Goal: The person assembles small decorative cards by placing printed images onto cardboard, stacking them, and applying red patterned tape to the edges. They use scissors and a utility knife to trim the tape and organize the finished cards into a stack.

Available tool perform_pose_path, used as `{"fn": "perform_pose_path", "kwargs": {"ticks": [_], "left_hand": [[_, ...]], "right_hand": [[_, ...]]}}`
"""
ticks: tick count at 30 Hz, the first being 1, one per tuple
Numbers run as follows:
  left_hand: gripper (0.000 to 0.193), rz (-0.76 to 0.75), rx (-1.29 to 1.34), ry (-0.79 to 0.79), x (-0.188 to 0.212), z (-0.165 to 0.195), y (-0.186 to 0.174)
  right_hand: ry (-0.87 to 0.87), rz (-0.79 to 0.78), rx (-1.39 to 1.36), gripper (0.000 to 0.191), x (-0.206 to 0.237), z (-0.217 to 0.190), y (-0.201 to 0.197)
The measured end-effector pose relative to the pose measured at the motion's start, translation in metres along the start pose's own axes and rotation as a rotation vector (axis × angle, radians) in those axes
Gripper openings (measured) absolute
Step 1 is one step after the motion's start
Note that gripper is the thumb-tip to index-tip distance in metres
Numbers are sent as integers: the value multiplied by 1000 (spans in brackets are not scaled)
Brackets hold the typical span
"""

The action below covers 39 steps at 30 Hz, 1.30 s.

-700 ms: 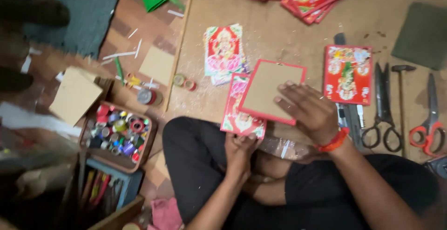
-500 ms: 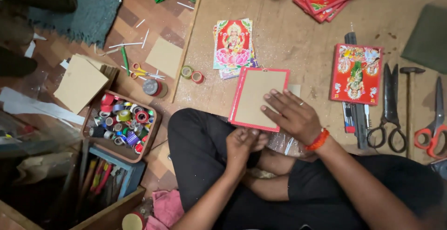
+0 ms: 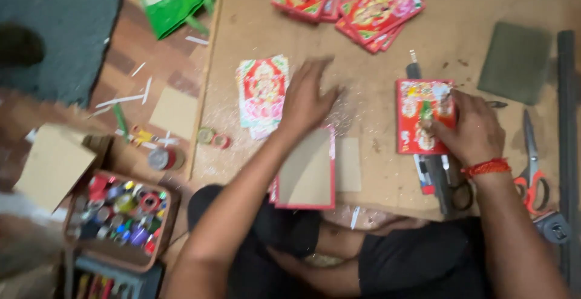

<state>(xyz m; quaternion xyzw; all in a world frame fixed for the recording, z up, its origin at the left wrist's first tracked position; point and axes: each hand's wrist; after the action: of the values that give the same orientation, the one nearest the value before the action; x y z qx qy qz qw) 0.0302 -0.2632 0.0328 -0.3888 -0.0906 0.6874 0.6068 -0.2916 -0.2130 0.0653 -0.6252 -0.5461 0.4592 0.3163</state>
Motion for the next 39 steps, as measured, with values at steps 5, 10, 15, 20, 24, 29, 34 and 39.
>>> {"fn": "perform_pose_path", "kwargs": {"ticks": [5, 10, 15, 20, 24, 29, 34, 39], "left_hand": [[102, -264, -361, -98, -138, -14, 108], [134, -291, -439, -184, -168, -8, 137], [87, -248, -467, -220, -163, -12, 118], [45, -193, -115, -228, -122, -27, 72], [39, -159, 318, -386, 3, -23, -19], [15, -96, 577, -718, 163, 1, -93], [23, -22, 572, -694, 210, 9, -106], [32, 147, 170, -526, 192, 12, -133]], "right_hand": [[80, -38, -16, 102, -1, 41, 14], [287, -123, -209, 108, -8, 63, 13], [234, 74, -545, 58, -7, 62, 23], [76, 352, -740, 36, 15, 41, 7], [-167, 492, -643, 25, 38, -4, -18], [-635, 462, -397, 27, 57, -79, -30], [-869, 301, -483, 21, 82, -139, -9], [-972, 119, -410, 13, 92, -157, 12]]}}
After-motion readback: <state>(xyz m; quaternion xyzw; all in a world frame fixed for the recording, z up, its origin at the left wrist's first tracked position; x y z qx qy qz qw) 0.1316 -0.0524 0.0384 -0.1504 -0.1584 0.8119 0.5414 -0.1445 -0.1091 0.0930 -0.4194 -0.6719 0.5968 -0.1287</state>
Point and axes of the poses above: each hand's wrist, its own x-axis away from the middle knuckle, its own y-axis out of the palm, z = x × y, and after that the axes turned 6 degrees about z, right-handed
